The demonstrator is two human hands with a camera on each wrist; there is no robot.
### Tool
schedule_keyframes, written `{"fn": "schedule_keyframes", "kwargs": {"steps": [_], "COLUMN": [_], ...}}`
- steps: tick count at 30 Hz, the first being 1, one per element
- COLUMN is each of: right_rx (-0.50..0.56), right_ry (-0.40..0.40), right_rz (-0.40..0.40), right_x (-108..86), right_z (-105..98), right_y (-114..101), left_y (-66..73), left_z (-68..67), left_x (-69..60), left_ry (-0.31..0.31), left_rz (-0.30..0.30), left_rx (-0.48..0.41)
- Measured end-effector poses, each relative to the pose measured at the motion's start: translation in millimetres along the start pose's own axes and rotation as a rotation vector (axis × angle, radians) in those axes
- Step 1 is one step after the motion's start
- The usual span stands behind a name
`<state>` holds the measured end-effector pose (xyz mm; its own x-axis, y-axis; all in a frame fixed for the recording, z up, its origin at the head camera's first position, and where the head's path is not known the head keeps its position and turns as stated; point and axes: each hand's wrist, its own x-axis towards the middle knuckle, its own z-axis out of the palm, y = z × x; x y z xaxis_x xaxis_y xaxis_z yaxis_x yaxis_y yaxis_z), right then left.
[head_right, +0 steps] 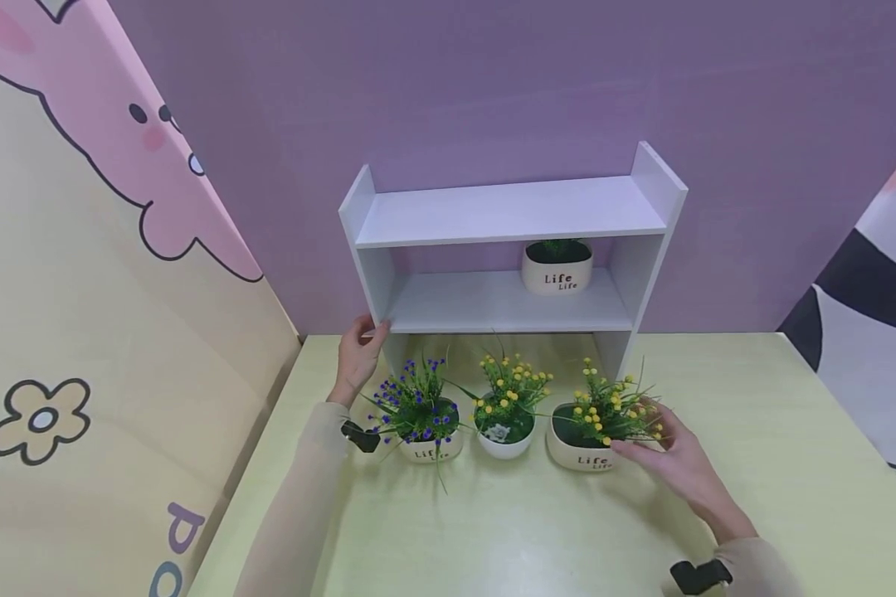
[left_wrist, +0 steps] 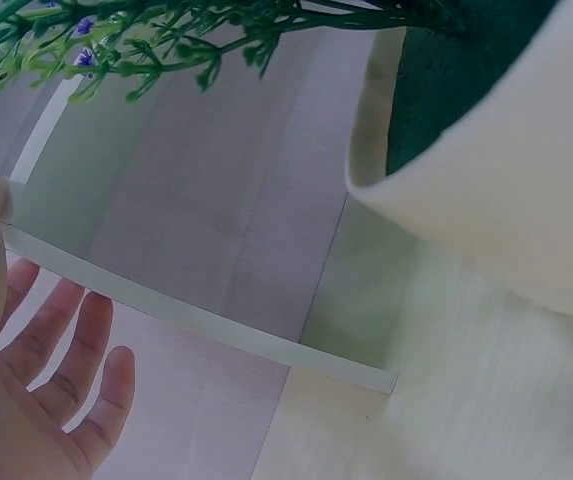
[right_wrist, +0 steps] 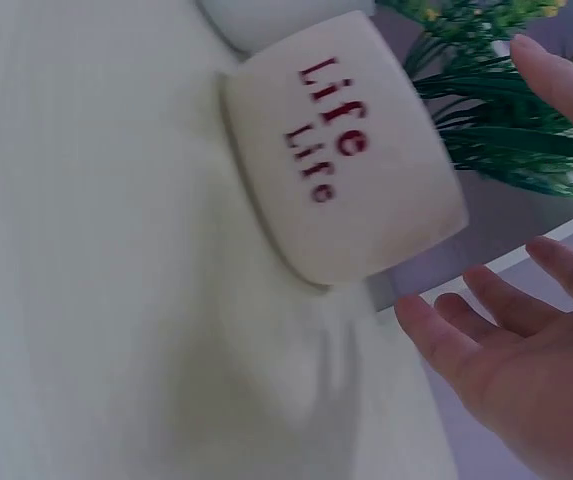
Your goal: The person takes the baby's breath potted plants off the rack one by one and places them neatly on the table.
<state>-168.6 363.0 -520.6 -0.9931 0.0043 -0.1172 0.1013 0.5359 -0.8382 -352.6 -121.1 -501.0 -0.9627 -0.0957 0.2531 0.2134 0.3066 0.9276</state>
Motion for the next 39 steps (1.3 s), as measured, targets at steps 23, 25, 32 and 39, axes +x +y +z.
{"fn": "schedule_keyframes", "kwargs": {"steps": [23, 25, 32, 39], "right_rx": [0.065, 0.058, 0.014, -0.01], "right_ry": [0.143, 0.143, 0.137, 0.127], "right_rz": [-0.314, -0.319, -0.331, -0.281], "right_x": [6.3, 7.9, 15.5, 24.6], "right_z": [-37, -41, -49, -53], "right_y": [-44, -50, -70, -88], "left_y": [0.0, 0.6, -0.7, -0.3], "left_z": [-0.4, -0.3, -0.9, -0.7], "left_x": [-0.8, -0.7, -0.3, 0.2], "left_ry": [0.003, 0.0, -0.002, -0.004], "left_rz": [-0.001, 0.002, -0.003, -0.005], "left_rx": [-0.011, -0.014, -0.006, -0.01]}}
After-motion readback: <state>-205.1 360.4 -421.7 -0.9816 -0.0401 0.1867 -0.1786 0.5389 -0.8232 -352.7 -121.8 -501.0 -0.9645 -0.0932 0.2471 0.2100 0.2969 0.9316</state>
